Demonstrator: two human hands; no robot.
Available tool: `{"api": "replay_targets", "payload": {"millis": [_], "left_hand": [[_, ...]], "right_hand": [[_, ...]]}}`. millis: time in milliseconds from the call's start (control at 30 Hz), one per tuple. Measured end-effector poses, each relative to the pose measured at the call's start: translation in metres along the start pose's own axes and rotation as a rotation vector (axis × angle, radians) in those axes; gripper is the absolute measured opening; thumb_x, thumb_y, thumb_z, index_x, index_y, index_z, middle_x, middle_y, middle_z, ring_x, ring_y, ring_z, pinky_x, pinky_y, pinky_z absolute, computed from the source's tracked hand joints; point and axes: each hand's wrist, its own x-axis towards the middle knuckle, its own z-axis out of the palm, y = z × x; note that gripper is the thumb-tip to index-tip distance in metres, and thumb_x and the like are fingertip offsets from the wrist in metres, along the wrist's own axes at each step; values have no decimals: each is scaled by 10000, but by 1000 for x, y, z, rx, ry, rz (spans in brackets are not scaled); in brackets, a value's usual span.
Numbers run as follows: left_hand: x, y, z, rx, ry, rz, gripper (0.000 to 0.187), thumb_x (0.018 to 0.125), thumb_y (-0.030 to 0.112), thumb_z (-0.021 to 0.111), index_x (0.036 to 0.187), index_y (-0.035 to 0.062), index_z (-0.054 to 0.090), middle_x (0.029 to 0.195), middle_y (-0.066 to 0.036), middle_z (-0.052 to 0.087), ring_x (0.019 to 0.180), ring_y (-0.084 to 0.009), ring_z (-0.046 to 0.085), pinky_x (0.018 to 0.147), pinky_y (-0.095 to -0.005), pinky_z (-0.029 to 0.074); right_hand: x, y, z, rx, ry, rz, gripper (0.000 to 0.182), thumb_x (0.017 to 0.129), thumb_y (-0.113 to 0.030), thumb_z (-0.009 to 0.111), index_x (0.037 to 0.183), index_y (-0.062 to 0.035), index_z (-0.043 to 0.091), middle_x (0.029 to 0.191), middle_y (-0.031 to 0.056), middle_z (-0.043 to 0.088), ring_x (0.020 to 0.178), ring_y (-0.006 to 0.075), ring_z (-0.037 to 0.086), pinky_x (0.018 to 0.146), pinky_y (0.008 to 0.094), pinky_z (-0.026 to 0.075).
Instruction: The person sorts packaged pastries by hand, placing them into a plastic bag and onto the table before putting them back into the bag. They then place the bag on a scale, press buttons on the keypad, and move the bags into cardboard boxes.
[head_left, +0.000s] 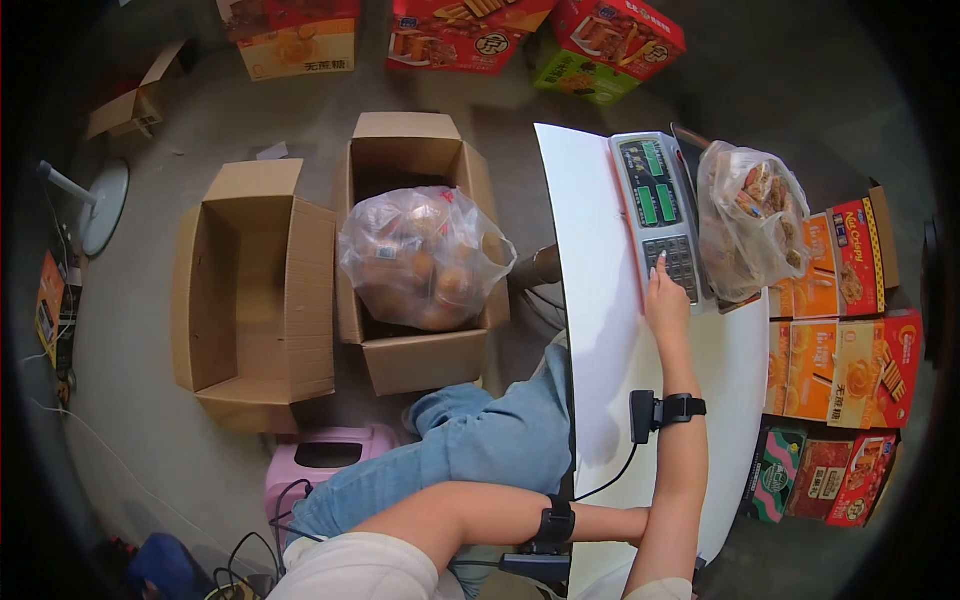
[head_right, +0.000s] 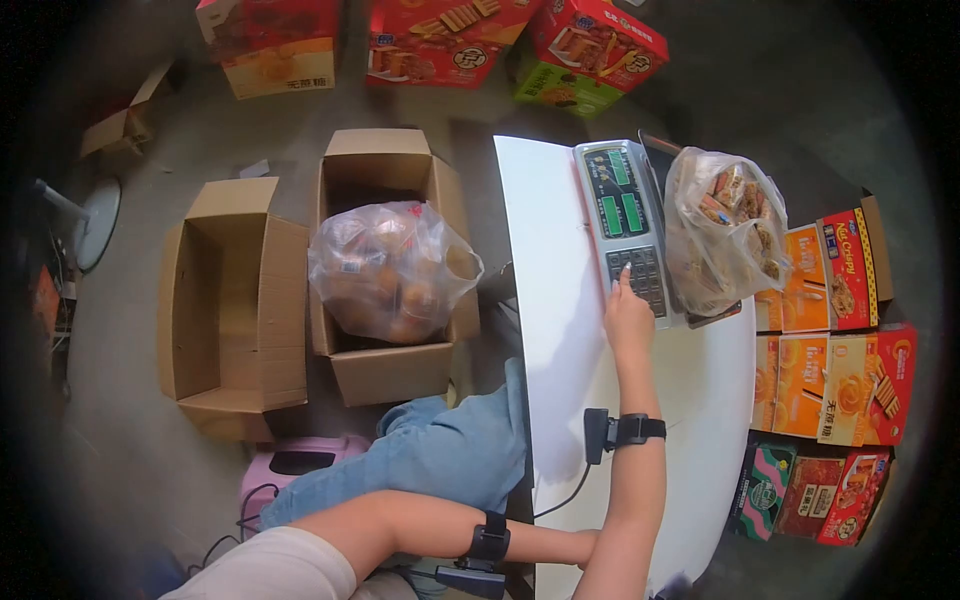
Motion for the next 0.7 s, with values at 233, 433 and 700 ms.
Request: {"api": "replay_targets", "payload": {"millis": [233, 433, 700], "left_hand": [[-4, 6, -4, 7, 27, 35, 369, 901, 276, 456, 1231, 112, 471, 1180, -37, 516, 1033, -174, 465, 866, -315, 386], [-5, 10, -4, 13, 34, 53, 371, 895, 266, 480, 1228, 103, 471, 1179, -37, 516, 1040, -165, 462, 868, -317, 386], [-3, 7, 2, 53, 74, 117, 376, 887, 253, 512, 1224, 91, 472, 1178, -38, 515, 1050, -152, 459, 871, -318, 386]], "right_hand": [[2, -3, 0, 2, -30, 19, 437, 915, -285, 373, 1310, -105, 423, 716, 228, 614, 692, 376, 610, 661, 465, 476], [-4, -6, 1, -88, -41, 11, 484, 911, -283, 377, 1354, -91, 347, 712, 198, 616, 670, 353, 611, 657, 453, 479], [-1, -4, -1, -10, -58, 3, 488, 893, -260, 387, 1345, -80, 358, 709, 226, 607, 675, 366, 610, 670, 463, 472]]}}
